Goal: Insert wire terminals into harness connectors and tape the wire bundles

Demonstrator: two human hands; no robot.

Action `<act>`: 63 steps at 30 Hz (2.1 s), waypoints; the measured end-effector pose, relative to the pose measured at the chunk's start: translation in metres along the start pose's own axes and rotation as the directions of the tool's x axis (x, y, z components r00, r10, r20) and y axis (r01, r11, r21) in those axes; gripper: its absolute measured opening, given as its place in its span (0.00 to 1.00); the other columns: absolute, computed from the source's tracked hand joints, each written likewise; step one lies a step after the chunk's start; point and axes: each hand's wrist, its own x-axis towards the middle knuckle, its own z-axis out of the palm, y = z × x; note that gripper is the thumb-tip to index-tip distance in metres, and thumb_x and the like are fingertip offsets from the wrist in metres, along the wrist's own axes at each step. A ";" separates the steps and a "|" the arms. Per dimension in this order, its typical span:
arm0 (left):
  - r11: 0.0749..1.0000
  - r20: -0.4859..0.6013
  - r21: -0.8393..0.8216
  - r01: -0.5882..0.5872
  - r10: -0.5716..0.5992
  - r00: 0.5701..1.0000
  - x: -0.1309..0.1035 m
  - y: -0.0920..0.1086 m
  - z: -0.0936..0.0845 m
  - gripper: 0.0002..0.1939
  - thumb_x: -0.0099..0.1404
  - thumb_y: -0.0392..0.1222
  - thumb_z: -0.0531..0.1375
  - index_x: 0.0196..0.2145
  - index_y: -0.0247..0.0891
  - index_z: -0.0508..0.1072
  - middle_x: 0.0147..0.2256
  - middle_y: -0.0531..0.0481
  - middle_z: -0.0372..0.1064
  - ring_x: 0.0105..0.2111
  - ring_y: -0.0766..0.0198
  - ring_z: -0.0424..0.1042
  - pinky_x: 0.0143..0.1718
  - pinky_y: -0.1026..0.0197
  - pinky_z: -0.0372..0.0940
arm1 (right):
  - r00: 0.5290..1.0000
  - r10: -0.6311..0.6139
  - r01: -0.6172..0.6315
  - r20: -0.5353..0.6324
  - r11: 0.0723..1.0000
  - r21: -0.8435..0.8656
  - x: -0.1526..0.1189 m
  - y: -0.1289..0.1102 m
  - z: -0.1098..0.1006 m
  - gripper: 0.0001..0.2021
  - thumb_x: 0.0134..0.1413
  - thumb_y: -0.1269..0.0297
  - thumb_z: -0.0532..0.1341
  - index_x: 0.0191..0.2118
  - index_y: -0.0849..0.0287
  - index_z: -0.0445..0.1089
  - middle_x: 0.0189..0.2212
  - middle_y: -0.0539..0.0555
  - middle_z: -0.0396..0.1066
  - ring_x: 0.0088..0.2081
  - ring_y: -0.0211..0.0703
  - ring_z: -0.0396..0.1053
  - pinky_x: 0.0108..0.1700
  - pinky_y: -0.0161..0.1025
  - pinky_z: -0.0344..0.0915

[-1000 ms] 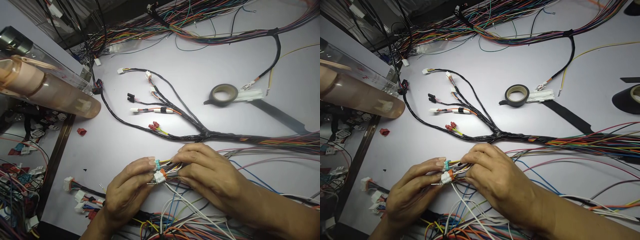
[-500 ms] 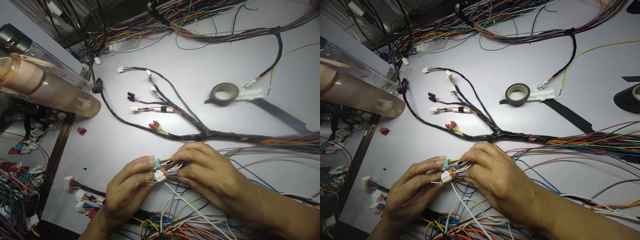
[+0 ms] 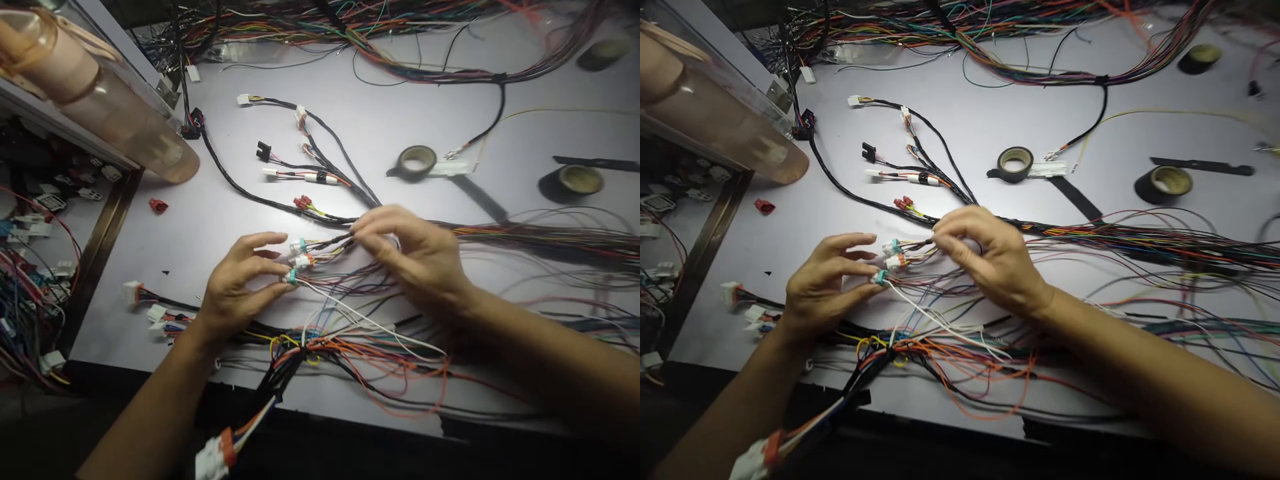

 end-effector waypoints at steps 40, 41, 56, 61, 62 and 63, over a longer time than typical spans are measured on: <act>0.828 -0.348 -0.469 0.307 -0.493 0.798 -0.034 0.002 -0.016 0.19 0.43 0.41 0.74 0.32 0.36 0.76 0.27 0.54 0.74 0.29 0.63 0.75 0.40 0.56 0.75 | 0.990 0.044 -0.115 -0.133 0.801 -0.588 -0.172 -0.065 -0.054 0.06 0.60 0.65 0.60 0.41 0.55 0.74 0.36 0.52 0.77 0.38 0.43 0.71 0.42 0.42 0.61; 0.825 -0.358 -0.479 0.301 -0.497 0.790 -0.034 0.000 -0.015 0.19 0.43 0.41 0.74 0.32 0.35 0.75 0.27 0.54 0.74 0.29 0.64 0.75 0.39 0.57 0.75 | 0.991 0.040 -0.109 -0.124 0.782 -0.613 -0.170 -0.064 -0.050 0.07 0.60 0.65 0.60 0.42 0.55 0.74 0.36 0.52 0.77 0.39 0.44 0.71 0.42 0.42 0.60; 0.847 -0.375 -0.492 0.200 -0.414 0.830 -0.036 -0.003 -0.010 0.14 0.47 0.37 0.72 0.32 0.35 0.75 0.27 0.53 0.75 0.27 0.68 0.75 0.34 0.65 0.72 | 0.979 0.189 -0.061 0.074 0.622 -0.781 -0.116 -0.056 -0.012 0.05 0.56 0.61 0.63 0.34 0.55 0.74 0.35 0.51 0.74 0.39 0.46 0.67 0.43 0.45 0.50; 0.848 -0.370 -0.491 0.198 -0.409 0.834 -0.036 -0.002 -0.010 0.14 0.47 0.37 0.72 0.32 0.35 0.75 0.27 0.52 0.75 0.27 0.67 0.75 0.34 0.64 0.73 | 0.988 0.105 0.000 0.113 0.733 -0.680 -0.105 -0.061 -0.014 0.04 0.59 0.67 0.60 0.32 0.58 0.69 0.31 0.50 0.73 0.34 0.41 0.68 0.41 0.43 0.54; 0.847 -0.370 -0.494 0.197 -0.410 0.834 -0.036 -0.001 -0.010 0.14 0.47 0.37 0.72 0.32 0.35 0.75 0.27 0.52 0.75 0.27 0.67 0.75 0.34 0.63 0.73 | 0.992 0.061 0.021 0.110 0.778 -0.628 -0.104 -0.064 -0.014 0.04 0.61 0.67 0.59 0.34 0.59 0.69 0.31 0.50 0.72 0.33 0.39 0.67 0.39 0.41 0.56; 0.845 -0.367 -0.497 0.199 -0.412 0.834 -0.036 -0.001 -0.010 0.14 0.47 0.37 0.72 0.32 0.34 0.75 0.27 0.52 0.75 0.27 0.67 0.75 0.34 0.63 0.73 | 0.994 0.024 0.039 0.103 0.820 -0.571 -0.104 -0.069 -0.014 0.04 0.61 0.67 0.58 0.35 0.59 0.68 0.30 0.50 0.72 0.32 0.38 0.67 0.38 0.40 0.57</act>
